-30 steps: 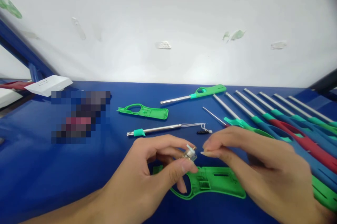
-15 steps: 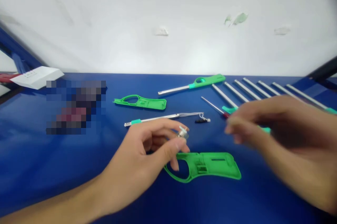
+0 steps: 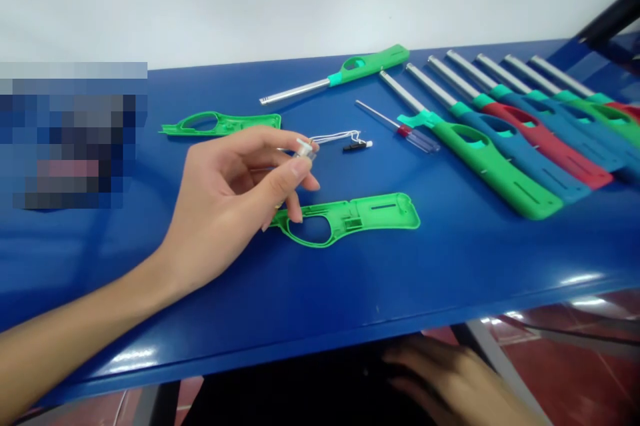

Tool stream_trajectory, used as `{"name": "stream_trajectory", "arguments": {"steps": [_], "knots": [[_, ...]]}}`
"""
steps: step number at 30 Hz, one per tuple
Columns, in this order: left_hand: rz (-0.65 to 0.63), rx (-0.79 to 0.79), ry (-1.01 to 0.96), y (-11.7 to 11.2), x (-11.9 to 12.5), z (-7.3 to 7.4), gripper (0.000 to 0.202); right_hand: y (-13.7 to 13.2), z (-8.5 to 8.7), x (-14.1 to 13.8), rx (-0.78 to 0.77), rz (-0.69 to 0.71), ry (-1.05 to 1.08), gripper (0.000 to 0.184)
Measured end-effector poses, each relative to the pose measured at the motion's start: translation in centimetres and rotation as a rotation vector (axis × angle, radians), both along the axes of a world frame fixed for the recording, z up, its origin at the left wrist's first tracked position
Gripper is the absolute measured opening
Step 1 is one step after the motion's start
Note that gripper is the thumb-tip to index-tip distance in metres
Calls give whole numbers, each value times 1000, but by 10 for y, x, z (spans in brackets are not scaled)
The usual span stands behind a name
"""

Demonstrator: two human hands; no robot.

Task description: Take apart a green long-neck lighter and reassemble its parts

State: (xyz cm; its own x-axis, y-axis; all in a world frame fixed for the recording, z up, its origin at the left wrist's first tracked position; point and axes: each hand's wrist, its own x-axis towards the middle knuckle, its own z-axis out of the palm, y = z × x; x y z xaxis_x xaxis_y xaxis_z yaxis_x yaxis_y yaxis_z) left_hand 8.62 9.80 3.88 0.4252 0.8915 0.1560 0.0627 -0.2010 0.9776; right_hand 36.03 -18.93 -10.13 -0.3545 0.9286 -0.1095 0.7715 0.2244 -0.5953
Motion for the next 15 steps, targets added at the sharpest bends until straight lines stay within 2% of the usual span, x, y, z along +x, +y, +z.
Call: {"name": "stream_trajectory", "arguments": {"steps": [1, 4, 9, 15], "knots": [[-3, 4, 1, 0, 0, 0, 3, 0, -12, -3, -27, 82, -8, 27], [1, 3, 14, 0, 0, 1, 2, 2, -39, -11, -89, 184, -63, 27], [11, -18, 17, -2, -1, 2, 4, -2, -72, -30, -71, 282, -97, 38], [-8, -37, 42, -4, -1, 3, 3, -8, -119, -42, 11, 340, -133, 33]]}}
